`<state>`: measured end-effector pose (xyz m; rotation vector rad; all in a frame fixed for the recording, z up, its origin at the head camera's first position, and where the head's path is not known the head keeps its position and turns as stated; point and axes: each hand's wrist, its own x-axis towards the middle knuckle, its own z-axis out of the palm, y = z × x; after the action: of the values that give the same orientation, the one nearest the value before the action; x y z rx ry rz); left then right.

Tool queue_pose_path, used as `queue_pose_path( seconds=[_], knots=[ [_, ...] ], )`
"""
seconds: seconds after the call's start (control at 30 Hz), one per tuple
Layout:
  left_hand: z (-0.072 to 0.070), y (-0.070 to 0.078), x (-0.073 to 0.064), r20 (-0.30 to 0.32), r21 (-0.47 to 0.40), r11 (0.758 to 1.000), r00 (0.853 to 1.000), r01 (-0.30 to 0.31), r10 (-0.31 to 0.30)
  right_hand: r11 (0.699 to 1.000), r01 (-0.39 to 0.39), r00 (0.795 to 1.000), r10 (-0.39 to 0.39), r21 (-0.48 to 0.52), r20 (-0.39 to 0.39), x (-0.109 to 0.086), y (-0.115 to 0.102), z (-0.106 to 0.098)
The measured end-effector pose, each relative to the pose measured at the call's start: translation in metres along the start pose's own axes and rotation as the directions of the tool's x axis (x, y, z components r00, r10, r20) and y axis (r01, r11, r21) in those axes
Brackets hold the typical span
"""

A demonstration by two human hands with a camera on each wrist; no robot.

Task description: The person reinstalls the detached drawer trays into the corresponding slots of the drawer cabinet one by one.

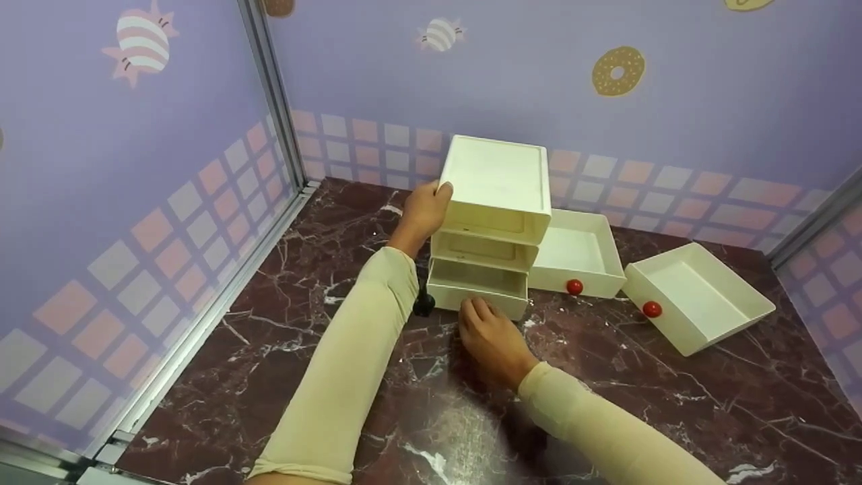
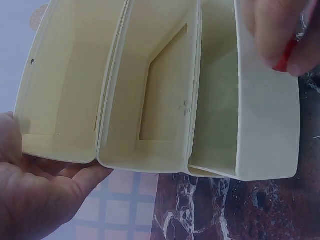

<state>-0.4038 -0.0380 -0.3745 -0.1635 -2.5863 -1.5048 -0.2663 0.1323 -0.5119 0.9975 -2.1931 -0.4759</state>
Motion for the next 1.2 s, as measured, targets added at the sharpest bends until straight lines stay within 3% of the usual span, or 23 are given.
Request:
queue_pose_path(
  seconds=[0.13,0.37,0.83,0.97,1.2],
  knots=[
    [0.000,0.000,0.000,0.000,-0.004,1.000,1.000,-0.002,0.002,0.998,0.044,0.989,-0.049,-0.033,-0.138,0.002,0.005,0.010],
    [0.000,0.001,-0.001,0.023,-0.005,1.000,1.000,0.019,-0.019,0.992,0.087,0.983,-0.099,-0.087,-0.153,-0.002,0.009,0.023],
    [-0.001,0.000,-0.001,0.016,0.002,1.000,1.000,0.000,0.000,0.986,0.155,0.965,-0.163,-0.055,-0.207,0.001,0.025,0.035],
    [-0.002,-0.001,0.000,0.026,0.005,1.000,1.000,0.001,-0.001,0.991,0.125,0.967,-0.134,-0.057,-0.214,0.001,0.032,0.044],
    [-0.003,-0.002,0.001,0.041,-0.017,1.000,0.999,0.019,-0.018,0.998,-0.024,0.974,0.012,-0.051,-0.226,0.002,0.035,0.060]
  ],
)
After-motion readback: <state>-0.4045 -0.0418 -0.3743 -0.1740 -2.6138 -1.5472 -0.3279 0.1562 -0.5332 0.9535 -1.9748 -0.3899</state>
